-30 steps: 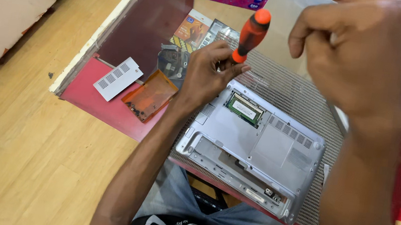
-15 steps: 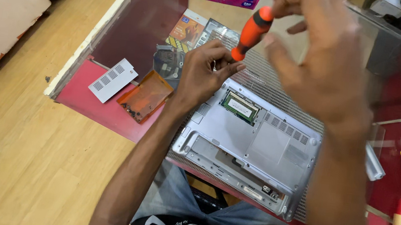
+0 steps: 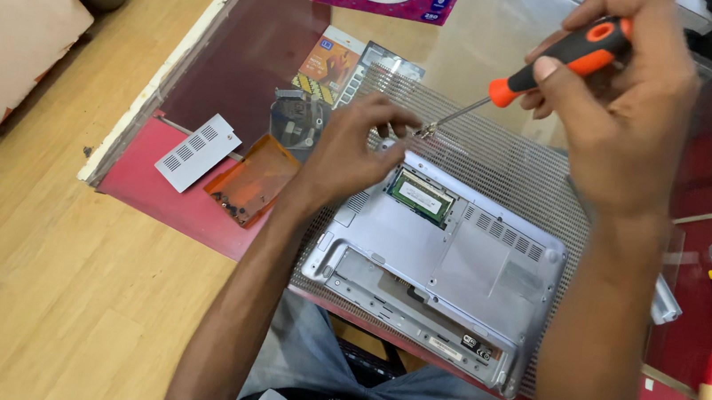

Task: The person uses a screwdriver to remove screws from the back of a laptop, detaches a metal cover, and removes a small internal component. They then reassemble the laptop by placing the cover back, securing it with screws, and flipping the device over to open the screen.

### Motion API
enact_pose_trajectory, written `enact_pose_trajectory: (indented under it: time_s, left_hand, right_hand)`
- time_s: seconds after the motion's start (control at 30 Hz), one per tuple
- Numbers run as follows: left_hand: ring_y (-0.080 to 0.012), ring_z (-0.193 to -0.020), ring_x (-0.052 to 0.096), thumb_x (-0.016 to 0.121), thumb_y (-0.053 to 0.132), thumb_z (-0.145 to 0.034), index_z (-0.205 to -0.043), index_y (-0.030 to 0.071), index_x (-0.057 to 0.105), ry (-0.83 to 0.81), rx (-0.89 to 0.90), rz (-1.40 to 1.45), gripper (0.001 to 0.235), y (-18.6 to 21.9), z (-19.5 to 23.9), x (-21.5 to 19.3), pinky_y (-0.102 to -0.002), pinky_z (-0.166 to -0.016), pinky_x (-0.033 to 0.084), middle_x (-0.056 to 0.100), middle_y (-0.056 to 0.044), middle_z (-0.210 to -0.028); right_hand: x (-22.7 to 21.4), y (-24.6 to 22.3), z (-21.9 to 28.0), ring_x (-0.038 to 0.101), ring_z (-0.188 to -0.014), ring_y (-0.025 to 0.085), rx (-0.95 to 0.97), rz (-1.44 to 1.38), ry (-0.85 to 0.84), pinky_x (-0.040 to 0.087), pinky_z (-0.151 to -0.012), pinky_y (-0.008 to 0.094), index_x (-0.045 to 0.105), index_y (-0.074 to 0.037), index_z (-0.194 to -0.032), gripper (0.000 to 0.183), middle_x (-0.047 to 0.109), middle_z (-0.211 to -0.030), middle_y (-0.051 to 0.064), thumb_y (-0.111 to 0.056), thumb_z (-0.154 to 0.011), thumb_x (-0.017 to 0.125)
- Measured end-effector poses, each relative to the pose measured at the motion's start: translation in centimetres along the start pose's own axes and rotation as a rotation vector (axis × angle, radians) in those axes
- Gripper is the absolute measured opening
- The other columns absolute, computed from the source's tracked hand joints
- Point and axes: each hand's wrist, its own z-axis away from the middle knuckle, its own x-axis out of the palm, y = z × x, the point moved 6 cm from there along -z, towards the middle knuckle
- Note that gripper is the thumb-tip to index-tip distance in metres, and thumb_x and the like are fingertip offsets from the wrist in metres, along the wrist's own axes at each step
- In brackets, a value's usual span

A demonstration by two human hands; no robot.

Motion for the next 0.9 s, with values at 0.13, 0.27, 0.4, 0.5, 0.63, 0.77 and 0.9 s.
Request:
enact_pose_trajectory:
  time_s: [0.13,0.27,0.4,0.5,0.63,0.77,0.9]
  left_hand:
    - [-0.0218,-0.085,0.064,0.075,0.017,-0.093,-0.097,0.007,0.079,-0.022,0.12,-0.003,0.011,0.1,0.0,1.1,-0.038,-0.072,0.047,0.072,-0.004,-0.091]
    - [-0.019,-0.082,0.06,0.067,0.012,-0.098,-0.098,0.01,0.078,0.019,0.083,0.031,0.011,0.5,0.2,0.3,-0.034,-0.072,0.045,0.069,-0.003,-0.089]
    - [-0.0199,-0.096,0.065,0.067,0.014,-0.101,-0.112,0.014,0.078,0.09,0.138,0.089,0.015,1.2,0.5,0.4,-0.034,-0.081,0.051,0.067,-0.002,-0.1]
    - [-0.0193,-0.1,0.064,0.063,0.015,-0.103,-0.12,0.011,0.075,-0.019,0.127,0.18,0.021,2.7,0.6,0.7,-0.033,-0.083,0.051,0.067,-0.003,-0.104]
    - [-0.0204,-0.096,0.062,0.053,0.025,-0.107,-0.13,0.008,0.069,-0.067,0.1,0.156,0.033,2.1,0.6,1.5,-0.034,-0.081,0.047,0.068,-0.005,-0.101]
    - [-0.0177,-0.085,0.061,0.071,0.013,-0.096,-0.124,0.012,0.072,-0.126,0.083,0.103,0.028,1.8,0.6,2.4,-0.031,-0.066,0.045,0.071,-0.005,-0.102]
    - [-0.0285,-0.095,0.072,0.062,0.008,-0.101,-0.119,0.0,0.073,-0.097,0.192,0.033,0.022,1.2,0.4,2.9,-0.039,-0.079,0.054,0.074,-0.011,-0.105]
  right_hand:
    - [-1.4,1.4,0.3,0.066,-0.075,0.027,0.054,-0.064,0.017,0.056,-0.068,0.03,0.042,0.007,-0.122,0.023,0.063,-0.102,0.025,0.015,-0.106,0.056]
    - [-2.2,1.8,0.4,0.065,-0.072,0.025,0.054,-0.007,0.033,0.057,-0.067,0.03,0.046,0.006,-0.123,0.025,0.06,-0.099,0.022,0.016,-0.106,0.061]
    - [-1.3,1.3,0.2,0.071,-0.069,0.026,0.042,0.048,-0.035,0.058,-0.063,0.029,0.048,0.006,-0.119,0.025,0.059,-0.088,0.019,0.017,-0.105,0.066]
    - [-0.8,0.4,0.1,0.074,-0.069,0.024,0.02,0.122,-0.025,0.059,-0.06,0.027,0.051,0.007,-0.119,0.024,0.059,-0.088,0.018,0.017,-0.108,0.07]
    - [-0.7,1.1,0.2,0.075,-0.069,0.021,0.118,0.154,-0.011,0.059,-0.059,0.024,0.052,0.002,-0.115,0.024,0.058,-0.085,0.013,0.011,-0.104,0.071]
    - [0.1,1.1,0.1,0.075,-0.068,0.02,0.052,0.232,-0.063,0.058,-0.058,0.025,0.054,0.002,-0.114,0.025,0.061,-0.081,0.013,0.01,-0.103,0.075]
    - [0.6,1.6,0.1,0.076,-0.068,0.02,0.057,0.293,-0.081,0.055,-0.054,0.024,0.053,-0.001,-0.112,0.026,0.06,-0.081,0.013,0.005,-0.103,0.077]
